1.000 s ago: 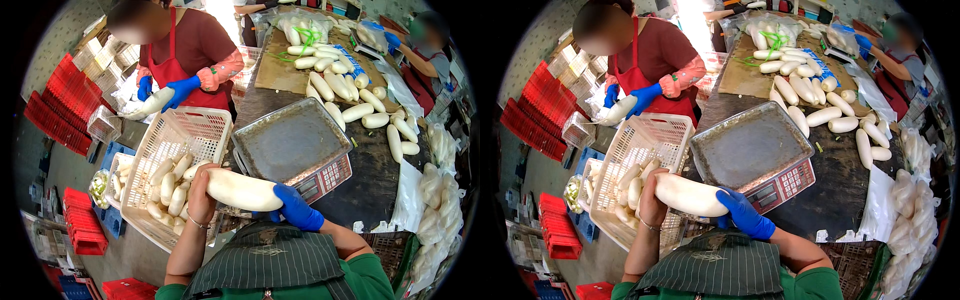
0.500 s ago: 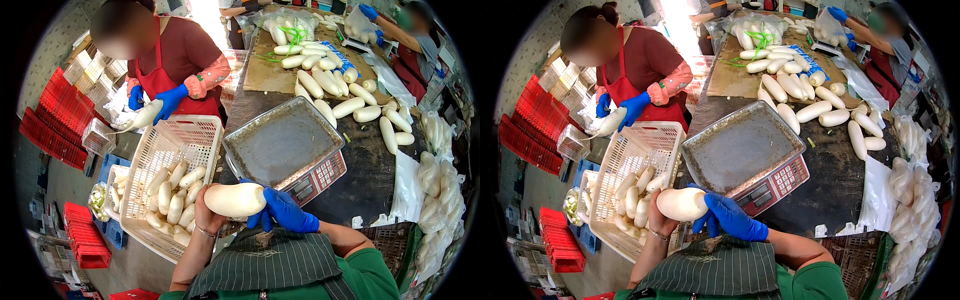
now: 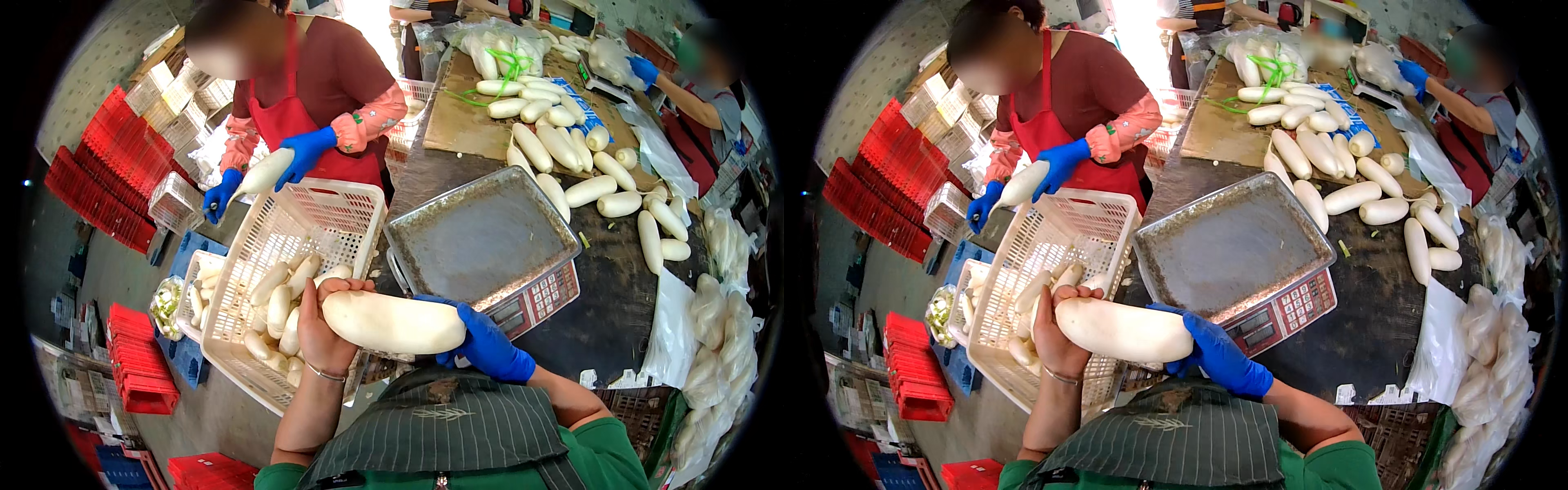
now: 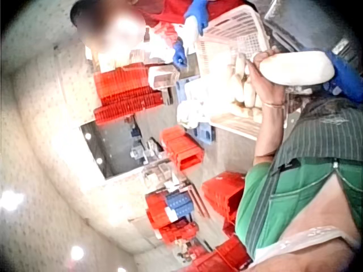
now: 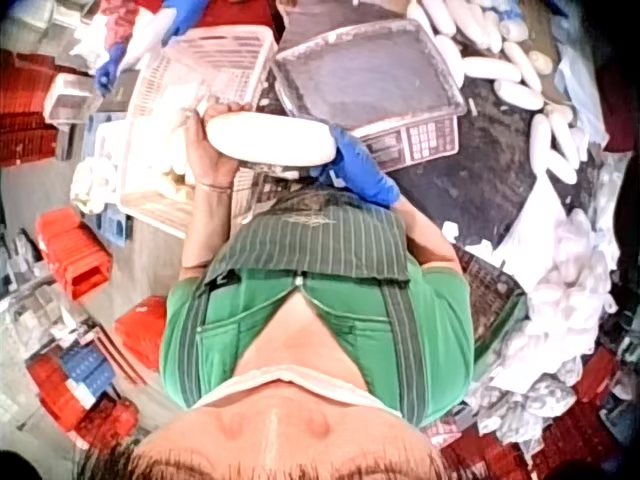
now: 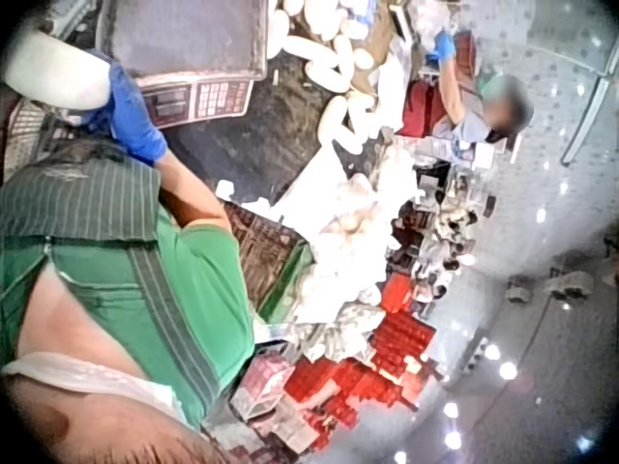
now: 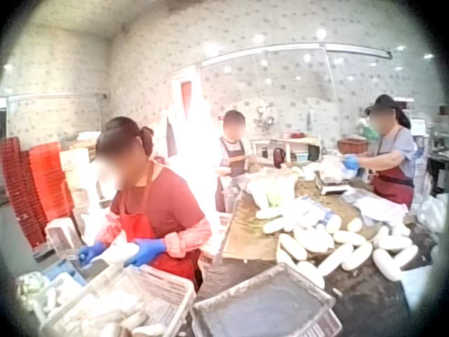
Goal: The person peels white radishes using a handheld peeler, removing the outer skin and placing the finished vegetables into a white plastic basket. The person works at a table in a processing area, handling the radishes one by one while wearing blue gloves.
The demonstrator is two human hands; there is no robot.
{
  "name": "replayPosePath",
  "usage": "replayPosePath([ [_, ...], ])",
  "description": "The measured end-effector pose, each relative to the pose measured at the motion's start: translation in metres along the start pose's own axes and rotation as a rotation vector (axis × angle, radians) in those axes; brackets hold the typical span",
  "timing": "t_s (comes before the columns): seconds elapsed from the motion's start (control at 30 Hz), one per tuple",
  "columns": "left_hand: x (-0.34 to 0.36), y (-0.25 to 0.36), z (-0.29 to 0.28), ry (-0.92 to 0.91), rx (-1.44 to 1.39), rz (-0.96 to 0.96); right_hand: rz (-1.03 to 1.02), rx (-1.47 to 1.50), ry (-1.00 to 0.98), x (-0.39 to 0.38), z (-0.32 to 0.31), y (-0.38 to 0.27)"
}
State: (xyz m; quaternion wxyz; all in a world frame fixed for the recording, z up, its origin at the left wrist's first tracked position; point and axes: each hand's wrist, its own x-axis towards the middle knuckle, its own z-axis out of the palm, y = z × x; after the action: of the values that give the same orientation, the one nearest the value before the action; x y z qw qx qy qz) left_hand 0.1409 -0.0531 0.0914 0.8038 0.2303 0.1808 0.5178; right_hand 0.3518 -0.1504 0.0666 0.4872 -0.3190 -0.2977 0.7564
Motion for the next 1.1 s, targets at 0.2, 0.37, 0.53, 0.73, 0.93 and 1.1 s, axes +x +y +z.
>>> replayPosePath([
  [0.2,-0.011,-0.010,0.007,0.053,0.265,0.094,0.074,-0.395,-0.090,0.011,-0.019,0.029],
  [0.37,-0.001,-0.034,0.031,-0.169,0.630,0.123,-0.004,-0.239,-0.250,0.003,-0.032,0.033],
  [0.53,-0.002,-0.067,0.049,-0.010,0.810,0.023,-0.155,0.261,0.105,-0.030,-0.055,-0.003],
  [0.73,-0.019,-0.063,0.014,0.030,0.968,-0.175,-0.639,0.241,0.497,-0.053,-0.178,-0.132],
  [0.93,-0.025,-0.061,0.004,0.168,0.875,-0.094,-0.635,0.155,1.211,-0.091,-0.399,-0.203],
  [1.1,-0.036,-0.069,0.004,0.262,0.868,-0.087,-0.850,0.349,0.993,-0.054,-0.373,-0.199],
])
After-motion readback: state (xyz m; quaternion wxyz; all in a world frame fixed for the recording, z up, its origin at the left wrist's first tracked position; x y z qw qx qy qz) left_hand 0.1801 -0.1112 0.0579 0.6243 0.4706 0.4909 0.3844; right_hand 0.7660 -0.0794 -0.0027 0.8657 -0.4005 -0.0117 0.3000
